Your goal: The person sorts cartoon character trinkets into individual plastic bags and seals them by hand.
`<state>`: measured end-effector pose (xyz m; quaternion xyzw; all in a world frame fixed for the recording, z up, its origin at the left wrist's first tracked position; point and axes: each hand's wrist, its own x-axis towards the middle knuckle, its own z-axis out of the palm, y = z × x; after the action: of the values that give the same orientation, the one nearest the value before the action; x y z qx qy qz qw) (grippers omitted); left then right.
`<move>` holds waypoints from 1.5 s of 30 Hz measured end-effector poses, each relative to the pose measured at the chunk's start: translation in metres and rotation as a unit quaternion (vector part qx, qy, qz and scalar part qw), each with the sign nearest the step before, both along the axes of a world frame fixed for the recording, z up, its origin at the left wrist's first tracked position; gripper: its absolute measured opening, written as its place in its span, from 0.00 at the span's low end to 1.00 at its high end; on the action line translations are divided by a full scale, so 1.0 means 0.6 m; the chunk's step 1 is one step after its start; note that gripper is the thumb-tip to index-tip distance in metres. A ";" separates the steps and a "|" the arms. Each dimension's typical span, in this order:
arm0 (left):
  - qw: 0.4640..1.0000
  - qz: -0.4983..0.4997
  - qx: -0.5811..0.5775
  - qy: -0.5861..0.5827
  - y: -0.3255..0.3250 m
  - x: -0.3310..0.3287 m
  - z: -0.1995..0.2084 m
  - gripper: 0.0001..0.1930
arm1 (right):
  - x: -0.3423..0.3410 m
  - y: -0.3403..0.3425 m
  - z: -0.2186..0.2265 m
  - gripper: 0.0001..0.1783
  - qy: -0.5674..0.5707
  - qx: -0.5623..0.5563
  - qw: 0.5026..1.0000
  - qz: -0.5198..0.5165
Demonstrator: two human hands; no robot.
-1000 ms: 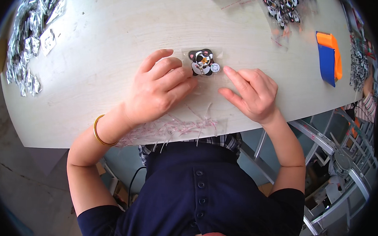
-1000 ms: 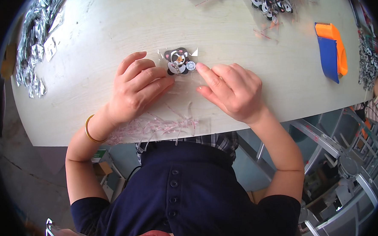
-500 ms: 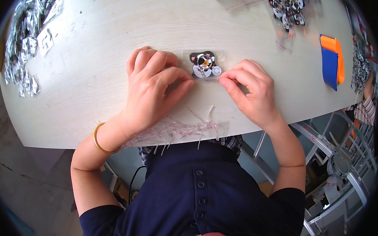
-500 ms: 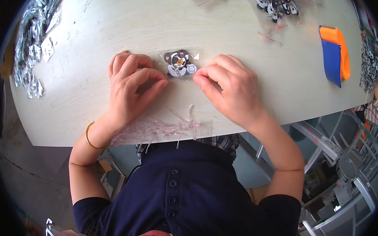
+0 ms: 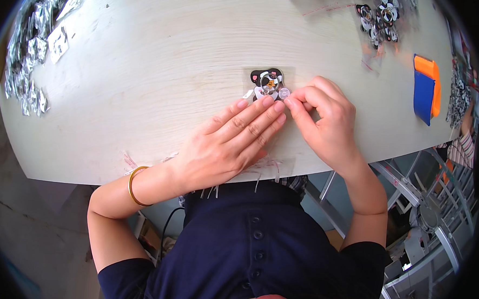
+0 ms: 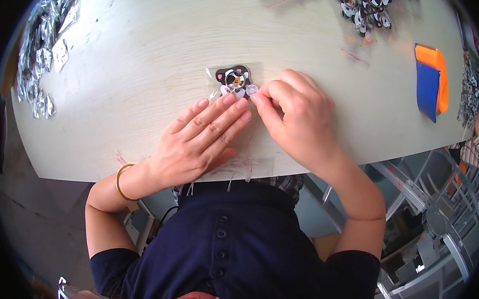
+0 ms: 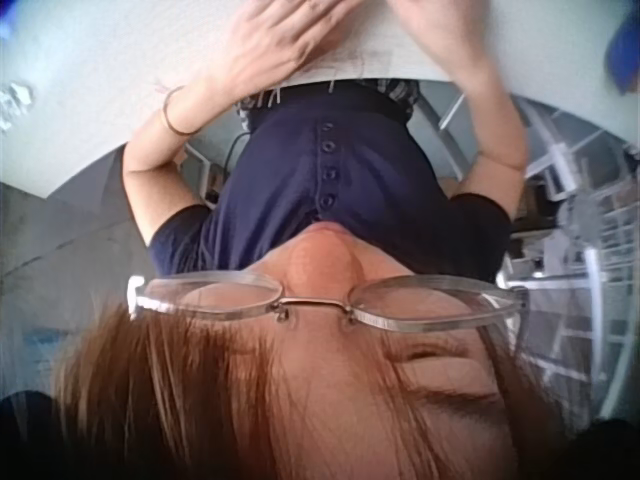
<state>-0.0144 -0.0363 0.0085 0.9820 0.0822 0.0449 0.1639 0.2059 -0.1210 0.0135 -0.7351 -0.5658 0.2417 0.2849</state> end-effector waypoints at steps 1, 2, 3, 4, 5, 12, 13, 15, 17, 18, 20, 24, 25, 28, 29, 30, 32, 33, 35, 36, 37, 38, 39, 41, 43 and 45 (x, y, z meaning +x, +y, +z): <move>1.000 0.002 -0.001 0.001 0.000 0.000 -0.002 0.33 | 0.000 0.001 0.002 0.08 -0.002 -0.010 1.000 -0.003; 1.000 0.007 -0.020 0.008 0.001 -0.001 -0.004 0.36 | 0.000 0.002 0.002 0.08 -0.001 -0.011 1.000 -0.001; 0.999 0.012 -0.039 0.014 0.002 -0.001 -0.005 0.38 | 0.001 0.003 0.004 0.08 -0.005 -0.014 1.000 0.001; 0.999 0.013 -0.040 0.014 0.001 -0.001 -0.006 0.38 | 0.001 0.003 0.006 0.08 -0.009 -0.017 1.000 0.003; 0.999 0.015 -0.042 0.015 0.001 -0.002 -0.006 0.38 | 0.000 0.003 0.007 0.08 -0.009 -0.018 1.000 0.005; 0.998 0.021 -0.049 0.021 0.002 -0.004 -0.012 0.38 | 0.000 0.007 0.011 0.08 -0.013 -0.037 0.999 0.009; 0.998 0.022 -0.051 0.021 0.003 -0.004 -0.013 0.38 | 0.000 0.008 0.011 0.08 -0.011 -0.042 0.999 0.008; 0.999 0.022 -0.044 0.018 0.003 -0.004 -0.012 0.38 | -0.001 0.008 0.012 0.08 -0.014 -0.040 0.999 0.009; 0.998 0.022 -0.047 0.017 0.002 -0.004 -0.008 0.38 | -0.001 0.006 0.016 0.08 -0.018 -0.036 0.999 0.009; 0.998 0.022 -0.054 0.018 0.003 -0.003 -0.009 0.38 | 0.000 0.007 0.015 0.08 -0.019 -0.037 0.999 0.010; 0.997 0.024 -0.069 0.013 0.006 -0.001 -0.010 0.38 | 0.002 0.009 0.014 0.08 -0.020 -0.039 0.999 0.011; 0.993 0.033 -0.110 -0.002 0.007 0.000 -0.013 0.40 | 0.002 0.009 0.014 0.08 -0.020 -0.043 0.999 0.012; 0.993 0.032 -0.110 -0.002 0.007 0.000 -0.013 0.40 | 0.002 0.009 0.014 0.08 -0.019 -0.044 0.999 0.011; 0.993 0.029 -0.116 -0.008 0.007 -0.001 -0.014 0.40 | 0.002 0.007 0.015 0.08 -0.028 -0.039 0.999 0.013; 0.993 0.029 -0.110 -0.007 0.007 -0.001 -0.015 0.40 | 0.003 0.008 0.017 0.08 -0.030 -0.039 0.999 0.012; 0.994 0.028 -0.105 -0.007 0.007 -0.001 -0.015 0.40 | 0.005 0.010 0.022 0.09 -0.016 -0.054 0.998 0.015; 0.995 0.025 -0.097 -0.007 0.009 -0.002 -0.017 0.40 | 0.008 0.012 0.023 0.09 -0.005 -0.068 0.998 0.016; 0.996 0.023 -0.088 -0.006 0.010 -0.001 -0.019 0.40 | 0.013 0.013 0.017 0.09 -0.100 -0.057 0.993 0.025; 0.996 0.022 -0.090 -0.006 0.010 -0.002 -0.017 0.40 | 0.021 0.008 0.005 0.09 -0.198 -0.046 0.979 0.033; 0.996 0.023 -0.091 -0.001 0.011 -0.002 -0.016 0.41 | 0.025 0.001 -0.004 0.08 -0.205 0.022 0.978 0.001; 0.996 0.021 -0.091 -0.005 0.011 0.000 -0.015 0.41 | 0.028 -0.005 -0.008 0.09 -0.211 0.090 0.973 -0.031; 0.995 0.023 -0.096 -0.007 0.011 0.003 -0.015 0.41 | 0.023 -0.011 -0.005 0.09 -0.214 0.090 0.972 -0.032; 0.995 0.025 -0.100 -0.008 0.011 0.002 -0.012 0.41 | 0.011 -0.019 0.002 0.14 -0.231 0.096 0.968 0.028; 0.994 0.027 -0.103 -0.007 0.013 0.000 -0.009 0.41 | 0.012 -0.029 -0.002 0.20 -0.247 0.103 0.960 0.086; 0.994 0.031 -0.103 -0.006 0.017 0.002 -0.007 0.41 | 0.042 -0.031 -0.018 0.30 -0.289 0.077 0.954 0.012; 0.990 0.019 -0.137 -0.003 0.024 0.003 -0.002 0.42 | 0.030 -0.044 -0.009 0.32 -0.265 0.071 0.962 0.002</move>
<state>-0.0125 -0.0216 0.0076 0.9484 0.1057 0.0393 0.2962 0.2239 -0.1474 0.0078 -0.7497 -0.6380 -0.0014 0.1758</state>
